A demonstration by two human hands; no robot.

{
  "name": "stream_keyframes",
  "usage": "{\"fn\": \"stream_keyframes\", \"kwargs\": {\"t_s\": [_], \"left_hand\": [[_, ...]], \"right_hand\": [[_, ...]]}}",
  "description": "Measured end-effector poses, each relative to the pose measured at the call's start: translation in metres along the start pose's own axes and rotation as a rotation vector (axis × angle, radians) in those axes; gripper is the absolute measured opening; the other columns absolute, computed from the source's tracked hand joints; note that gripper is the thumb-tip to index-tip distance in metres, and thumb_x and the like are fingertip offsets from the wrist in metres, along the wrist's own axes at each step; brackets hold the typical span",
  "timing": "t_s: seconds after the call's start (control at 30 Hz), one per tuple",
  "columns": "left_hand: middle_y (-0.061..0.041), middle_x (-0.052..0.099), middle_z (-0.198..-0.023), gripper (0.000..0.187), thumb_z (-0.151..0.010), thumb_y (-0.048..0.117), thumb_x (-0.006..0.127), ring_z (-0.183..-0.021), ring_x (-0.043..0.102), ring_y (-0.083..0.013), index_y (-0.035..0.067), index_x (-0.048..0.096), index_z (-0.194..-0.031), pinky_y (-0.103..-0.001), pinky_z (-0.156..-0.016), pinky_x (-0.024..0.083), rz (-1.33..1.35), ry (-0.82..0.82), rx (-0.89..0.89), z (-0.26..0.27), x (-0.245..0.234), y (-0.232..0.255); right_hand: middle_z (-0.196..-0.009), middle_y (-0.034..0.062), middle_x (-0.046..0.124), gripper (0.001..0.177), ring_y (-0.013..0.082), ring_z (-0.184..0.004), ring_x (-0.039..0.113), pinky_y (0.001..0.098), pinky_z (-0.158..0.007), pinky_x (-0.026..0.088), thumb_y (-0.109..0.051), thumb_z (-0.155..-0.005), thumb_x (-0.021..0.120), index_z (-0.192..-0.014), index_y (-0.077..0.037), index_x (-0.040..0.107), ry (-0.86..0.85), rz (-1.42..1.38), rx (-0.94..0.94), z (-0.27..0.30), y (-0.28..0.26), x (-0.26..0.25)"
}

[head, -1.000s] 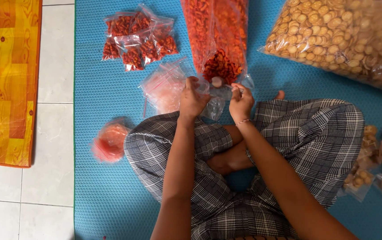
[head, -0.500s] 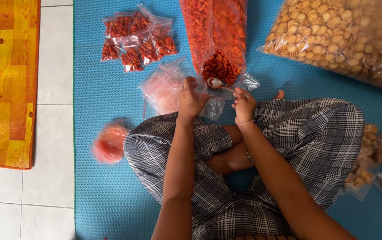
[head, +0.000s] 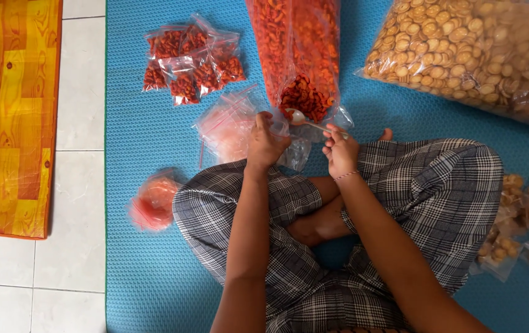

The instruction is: Scooping small red snacks from a large bag into smaller plastic bags using a spoon

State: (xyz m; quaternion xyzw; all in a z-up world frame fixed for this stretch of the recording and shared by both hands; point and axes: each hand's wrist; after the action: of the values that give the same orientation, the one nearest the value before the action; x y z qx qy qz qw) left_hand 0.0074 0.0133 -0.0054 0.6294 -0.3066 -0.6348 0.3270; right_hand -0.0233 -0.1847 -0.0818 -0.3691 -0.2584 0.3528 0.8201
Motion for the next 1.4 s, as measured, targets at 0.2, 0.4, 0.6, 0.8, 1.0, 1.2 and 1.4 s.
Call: {"fn": "stream_keyframes", "kwargs": {"t_s": [0.2,0.4,0.6,0.8,1.0,1.2,1.4], "left_hand": [[-0.017,0.068,-0.110,0.068,-0.066,0.031,0.083,-0.110,0.066,-0.0431,0.012,0.046,-0.121,-0.056,-0.095,0.053,-0.121,-0.092,0.051,0.001,-0.003,0.009],[-0.016,0.067,-0.108,0.059,-0.077,0.038,0.076,-0.107,0.068,-0.0412,0.017,0.045,-0.122,-0.055,-0.092,0.055,-0.104,-0.088,0.021,0.007,0.008,0.019],[-0.020,0.066,-0.106,0.070,-0.065,0.034,0.085,-0.104,0.067,-0.0475,0.015,0.045,-0.120,-0.057,-0.088,0.055,0.008,-0.092,0.083,0.005,0.007,0.009],[-0.014,0.069,-0.106,0.070,-0.066,0.036,0.084,-0.102,0.070,-0.0421,0.019,0.046,-0.122,-0.054,-0.088,0.056,0.003,-0.032,-0.009,-0.003,0.007,0.003],[-0.017,0.069,-0.102,0.069,-0.066,0.033,0.084,-0.096,0.070,-0.0466,0.014,0.046,-0.120,-0.058,-0.081,0.056,0.067,-0.022,0.059,-0.001,0.005,0.008],[-0.012,0.068,-0.103,0.069,-0.066,0.039,0.083,-0.097,0.072,-0.0408,0.018,0.046,-0.120,-0.055,-0.083,0.057,-0.008,-0.062,0.005,-0.004,0.011,0.003],[-0.020,0.068,-0.105,0.067,-0.067,0.033,0.082,-0.100,0.069,-0.0478,0.014,0.047,-0.120,-0.060,-0.084,0.056,0.024,-0.118,0.011,-0.005,0.004,0.019]], "right_hand": [[-0.091,0.0101,0.075,0.020,0.0018,-0.055,0.054,0.0175,-0.051,0.055,-0.018,-0.103,0.059,-0.109,-0.009,0.076,-0.076,0.037,-0.327,0.046,-0.063,-0.015],[-0.089,0.0109,0.077,0.015,0.0070,-0.057,0.057,0.0214,-0.056,0.055,-0.015,-0.104,0.064,-0.109,-0.011,0.078,-0.163,0.316,-0.641,0.085,-0.066,-0.004],[-0.097,0.0023,0.068,0.020,0.0225,-0.081,0.068,0.0313,-0.067,0.057,-0.004,-0.099,0.067,-0.112,-0.016,0.076,-0.308,0.665,-1.122,0.138,-0.080,0.014],[-0.095,0.0154,0.068,0.022,0.0239,-0.074,0.069,0.0324,-0.062,0.061,0.000,-0.108,0.052,-0.120,-0.003,0.069,-0.197,0.473,-1.161,0.134,-0.104,0.010],[-0.107,0.0265,0.065,0.039,0.0399,-0.088,0.073,0.0358,-0.065,0.066,0.014,-0.098,0.053,-0.135,0.007,0.060,-0.263,0.497,-1.379,0.043,-0.057,0.044],[-0.119,0.0223,0.063,0.042,0.0388,-0.107,0.068,0.0460,-0.086,0.062,0.000,-0.100,0.057,-0.142,-0.002,0.062,0.010,0.602,-1.588,-0.001,-0.075,0.101],[-0.100,0.0164,0.068,0.045,0.0348,-0.095,0.071,0.0457,-0.077,0.062,-0.007,-0.091,0.065,-0.136,-0.004,0.063,0.088,0.997,-1.452,-0.071,-0.095,0.137]]}}
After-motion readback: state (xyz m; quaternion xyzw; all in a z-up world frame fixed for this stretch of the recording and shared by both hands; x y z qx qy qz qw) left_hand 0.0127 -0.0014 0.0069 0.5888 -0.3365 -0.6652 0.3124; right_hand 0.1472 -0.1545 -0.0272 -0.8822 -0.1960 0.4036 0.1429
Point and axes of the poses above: each hand's wrist, its own z-axis away from the middle knuckle, its own x-axis out of the palm, y = z × x
